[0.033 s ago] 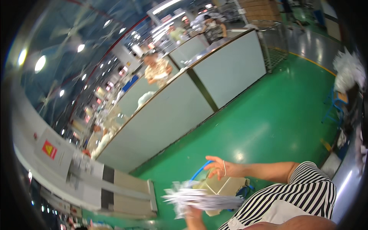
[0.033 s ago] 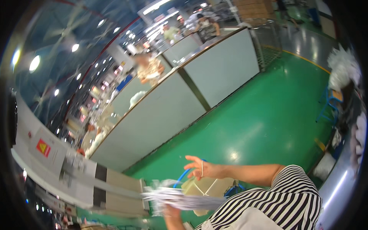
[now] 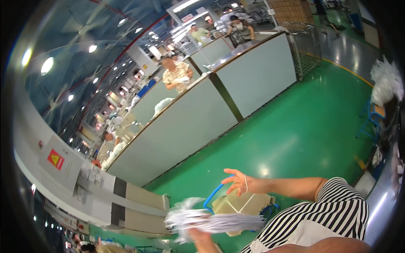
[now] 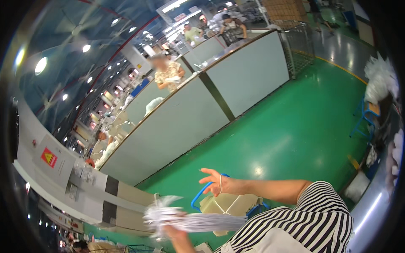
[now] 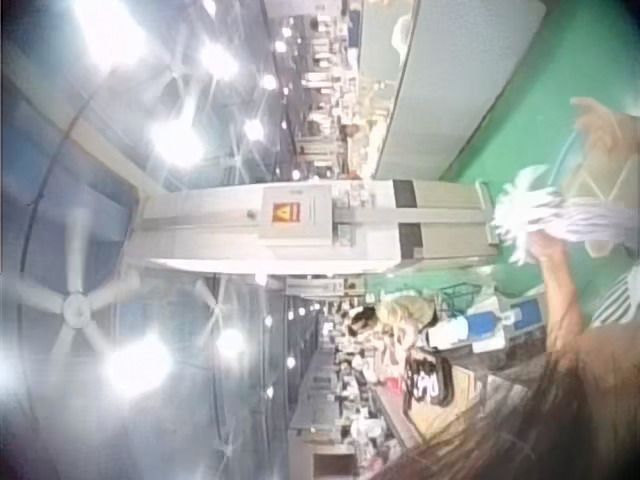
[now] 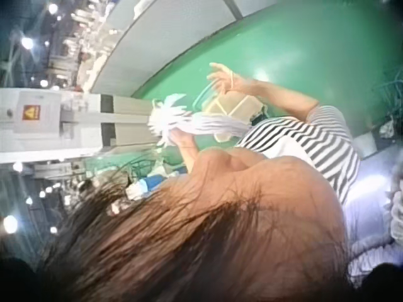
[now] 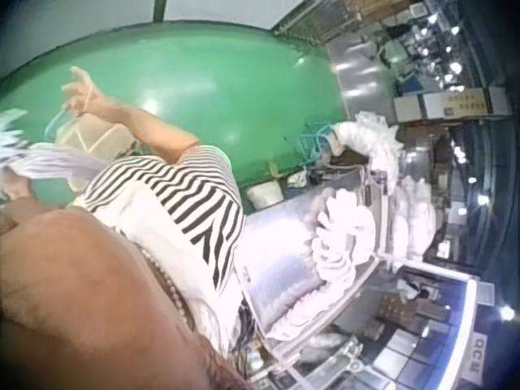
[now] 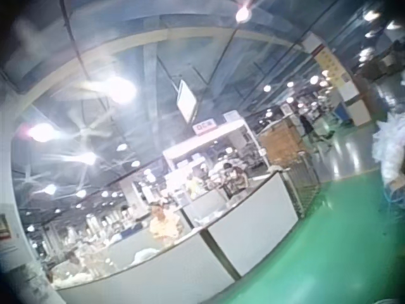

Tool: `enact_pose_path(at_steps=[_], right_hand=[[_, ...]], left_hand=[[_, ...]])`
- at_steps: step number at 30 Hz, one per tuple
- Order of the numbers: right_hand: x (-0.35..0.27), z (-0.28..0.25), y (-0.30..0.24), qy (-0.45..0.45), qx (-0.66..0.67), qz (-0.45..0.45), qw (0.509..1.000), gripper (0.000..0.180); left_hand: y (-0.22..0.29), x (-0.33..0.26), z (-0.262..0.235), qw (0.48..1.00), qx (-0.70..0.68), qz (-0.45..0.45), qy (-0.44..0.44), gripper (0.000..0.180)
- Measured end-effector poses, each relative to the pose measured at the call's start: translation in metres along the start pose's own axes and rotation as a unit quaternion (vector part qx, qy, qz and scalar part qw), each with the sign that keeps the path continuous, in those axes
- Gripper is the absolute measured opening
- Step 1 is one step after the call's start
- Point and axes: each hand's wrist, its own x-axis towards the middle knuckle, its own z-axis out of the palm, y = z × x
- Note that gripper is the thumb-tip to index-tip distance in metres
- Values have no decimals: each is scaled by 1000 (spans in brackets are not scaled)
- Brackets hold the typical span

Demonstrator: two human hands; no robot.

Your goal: The person gathers white cords from a pile on a metal table, aligns them into a bundle, and ties them with a thin white string. The person repeats this process multiple times, placing the finished bundles into a blue plastic basket.

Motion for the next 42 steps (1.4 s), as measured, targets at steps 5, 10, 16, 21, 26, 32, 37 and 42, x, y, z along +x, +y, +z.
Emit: enact_pose_path(at_steps=[5,10,16,21,26,32,37,42], right_hand=[[60,28,29,-117,33,16,992,80],[60,34,33,-156,-10,77,985,44],[32,35,23,-82,33,162,983,26],[24,37,-2,-169,20,146,975,26],[57,10,-1,1,197,78,977,18],[41,-14,-23,33,110,87,990,40],[39,-2,-25,-3,94,191,977,43],[55,-7,-13,41,115,123,985,4]], left_hand=[[74,-23,39,973,15,112,-199,26],[-12,-54,47,951,305,-45,-26,48],[-35,-77,-10,924,334,-185,11,45],[-42,-70,16,950,283,-130,38,42],[-35,-46,-12,986,61,-151,-24,40],[-41,-8,24,986,120,-116,-5,42],[-45,-1,39,975,153,-145,-71,40],[-50,4,34,958,230,-143,-91,52]])
